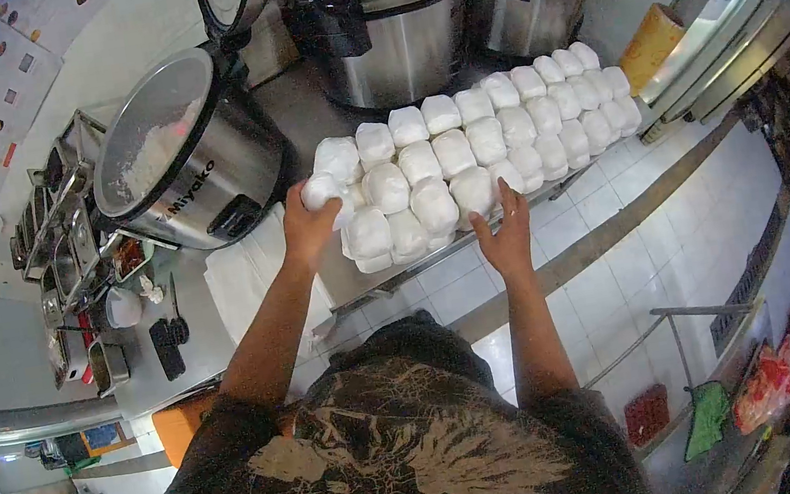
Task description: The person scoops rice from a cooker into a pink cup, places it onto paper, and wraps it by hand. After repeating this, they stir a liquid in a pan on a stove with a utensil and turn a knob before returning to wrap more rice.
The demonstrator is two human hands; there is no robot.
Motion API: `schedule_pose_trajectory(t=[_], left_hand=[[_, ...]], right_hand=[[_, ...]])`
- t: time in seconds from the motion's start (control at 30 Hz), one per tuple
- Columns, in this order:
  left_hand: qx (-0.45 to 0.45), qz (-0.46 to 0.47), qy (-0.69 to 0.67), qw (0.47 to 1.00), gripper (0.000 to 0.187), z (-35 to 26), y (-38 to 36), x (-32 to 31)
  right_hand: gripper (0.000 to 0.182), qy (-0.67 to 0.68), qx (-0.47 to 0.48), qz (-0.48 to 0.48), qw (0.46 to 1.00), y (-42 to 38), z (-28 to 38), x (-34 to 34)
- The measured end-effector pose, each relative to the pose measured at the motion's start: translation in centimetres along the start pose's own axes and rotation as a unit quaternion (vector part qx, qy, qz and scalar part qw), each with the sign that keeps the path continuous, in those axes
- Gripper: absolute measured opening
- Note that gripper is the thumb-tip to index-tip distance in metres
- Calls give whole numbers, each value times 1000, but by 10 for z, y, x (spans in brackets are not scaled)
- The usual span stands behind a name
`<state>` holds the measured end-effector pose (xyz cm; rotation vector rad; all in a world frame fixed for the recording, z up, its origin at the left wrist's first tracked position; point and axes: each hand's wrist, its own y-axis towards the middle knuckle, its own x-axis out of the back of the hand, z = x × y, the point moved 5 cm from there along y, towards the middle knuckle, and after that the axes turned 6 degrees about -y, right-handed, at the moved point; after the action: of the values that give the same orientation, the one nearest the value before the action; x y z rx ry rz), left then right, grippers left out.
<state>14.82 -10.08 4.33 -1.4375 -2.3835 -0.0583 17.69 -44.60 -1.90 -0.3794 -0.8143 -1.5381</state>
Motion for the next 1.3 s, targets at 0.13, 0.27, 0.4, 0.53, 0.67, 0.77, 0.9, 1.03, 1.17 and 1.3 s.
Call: schedule_pose_trajectory(t=[0.13,0.27,0.4,0.53,0.67,0.77,0.9,1.03,1.17,1.3], left_hand=[[-16,-11,64,998,61,40,50,-13],[76,-83,-188,976,55,73,68,-12],[213,-80,-347,910,51,100,72,4],[194,-40,-360,912,48,138,91,-4],[197,11,-374,906,47,144,91,-2],[139,27,-359,922,48,167,102,1],[107,-17,-330,938,49,150,94,-4],[119,-17,-381,917,53,133,81,-1],[82,-9,-341,937,59,133,86,-22],[78,-74,-136,985,59,64,57,-25]], right_hand=[[77,-56,70,-52,995,-2,-12,-1],[76,4,-34,-13,999,-7,-5,14],[75,21,-57,-19,998,-15,-5,24],[72,21,-16,-23,999,-15,5,24],[69,21,8,-23,999,-13,15,19],[68,22,4,-15,1000,-11,21,17],[68,38,-13,-5,999,-11,24,12],[67,29,0,-12,999,-9,24,13],[66,33,-14,-18,999,-10,22,16],[66,32,-15,-21,999,-10,22,15]])
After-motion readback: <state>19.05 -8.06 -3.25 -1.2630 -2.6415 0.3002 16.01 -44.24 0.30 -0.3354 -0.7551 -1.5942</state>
